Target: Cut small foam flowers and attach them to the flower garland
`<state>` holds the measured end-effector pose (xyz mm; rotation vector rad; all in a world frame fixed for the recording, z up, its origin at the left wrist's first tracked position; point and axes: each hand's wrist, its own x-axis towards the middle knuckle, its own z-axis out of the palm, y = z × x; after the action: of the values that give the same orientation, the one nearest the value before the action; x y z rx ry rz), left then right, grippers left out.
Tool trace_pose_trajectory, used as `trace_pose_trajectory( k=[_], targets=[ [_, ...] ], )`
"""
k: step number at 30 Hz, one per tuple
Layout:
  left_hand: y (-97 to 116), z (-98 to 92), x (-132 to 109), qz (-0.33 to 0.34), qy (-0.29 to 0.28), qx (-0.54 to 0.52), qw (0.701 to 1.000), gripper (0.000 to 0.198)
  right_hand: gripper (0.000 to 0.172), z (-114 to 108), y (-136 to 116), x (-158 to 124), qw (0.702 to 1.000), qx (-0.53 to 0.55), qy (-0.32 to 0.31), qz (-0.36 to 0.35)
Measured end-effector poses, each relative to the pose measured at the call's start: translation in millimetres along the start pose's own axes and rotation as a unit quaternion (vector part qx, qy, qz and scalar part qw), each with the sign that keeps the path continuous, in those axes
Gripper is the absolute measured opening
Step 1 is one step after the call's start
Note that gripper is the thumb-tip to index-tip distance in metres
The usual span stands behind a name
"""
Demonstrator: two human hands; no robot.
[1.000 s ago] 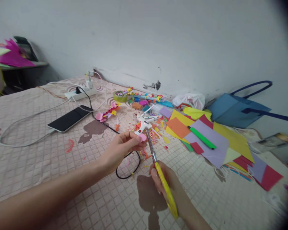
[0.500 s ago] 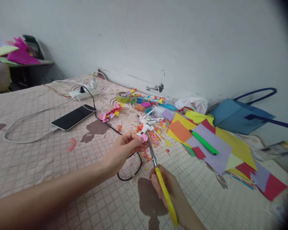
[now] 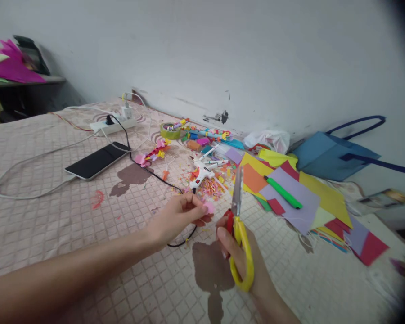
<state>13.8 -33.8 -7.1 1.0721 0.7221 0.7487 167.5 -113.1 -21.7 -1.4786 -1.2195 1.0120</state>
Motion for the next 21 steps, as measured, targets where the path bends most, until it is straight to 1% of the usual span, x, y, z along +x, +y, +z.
trace_pose_trajectory(
  k=[2, 4, 7, 12, 14, 17, 19, 21],
  targets=[
    [-3.3, 2.9, -1.9, -0.018, -0.029, 0.043, 0.998, 0.024, 0.031, -2.6, -5.2, 1.9, 0.999, -0.002, 0.033, -0.003],
    [-5.5, 4.7, -3.0, -0.021, -0.051, 0.071, 0.996, 0.024, 0.030, -3.9, -8.8, 3.2, 0.999, 0.003, 0.052, 0.002],
    [-7.1, 5.4, -3.4, -0.021, -0.074, 0.091, 0.993, 0.024, 0.030, -3.5, -10.5, 3.9, 0.998, 0.014, 0.063, 0.017],
    [-9.6, 4.1, -2.3, -0.051, -0.103, 0.110, 0.987, 0.020, 0.028, -2.6, -7.6, 4.5, 0.997, 0.001, 0.067, 0.024],
    [-10.1, 3.5, -1.6, -0.056, -0.106, 0.100, 0.988, 0.021, 0.027, -3.0, -6.1, 4.7, 0.997, -0.003, 0.074, 0.023],
    [-8.7, 3.7, -1.0, -0.059, -0.085, 0.086, 0.991, 0.023, 0.025, -3.5, -4.2, 5.0, 0.996, -0.003, 0.086, 0.016],
    [-7.3, 4.4, -0.9, -0.052, -0.078, 0.092, 0.991, 0.023, 0.024, -3.5, -3.6, 5.1, 0.996, 0.000, 0.090, 0.011],
    [-6.6, 4.8, -0.7, -0.043, -0.084, 0.104, 0.990, 0.022, 0.025, -3.2, -4.1, 5.1, 0.996, 0.002, 0.087, 0.011]
  ],
)
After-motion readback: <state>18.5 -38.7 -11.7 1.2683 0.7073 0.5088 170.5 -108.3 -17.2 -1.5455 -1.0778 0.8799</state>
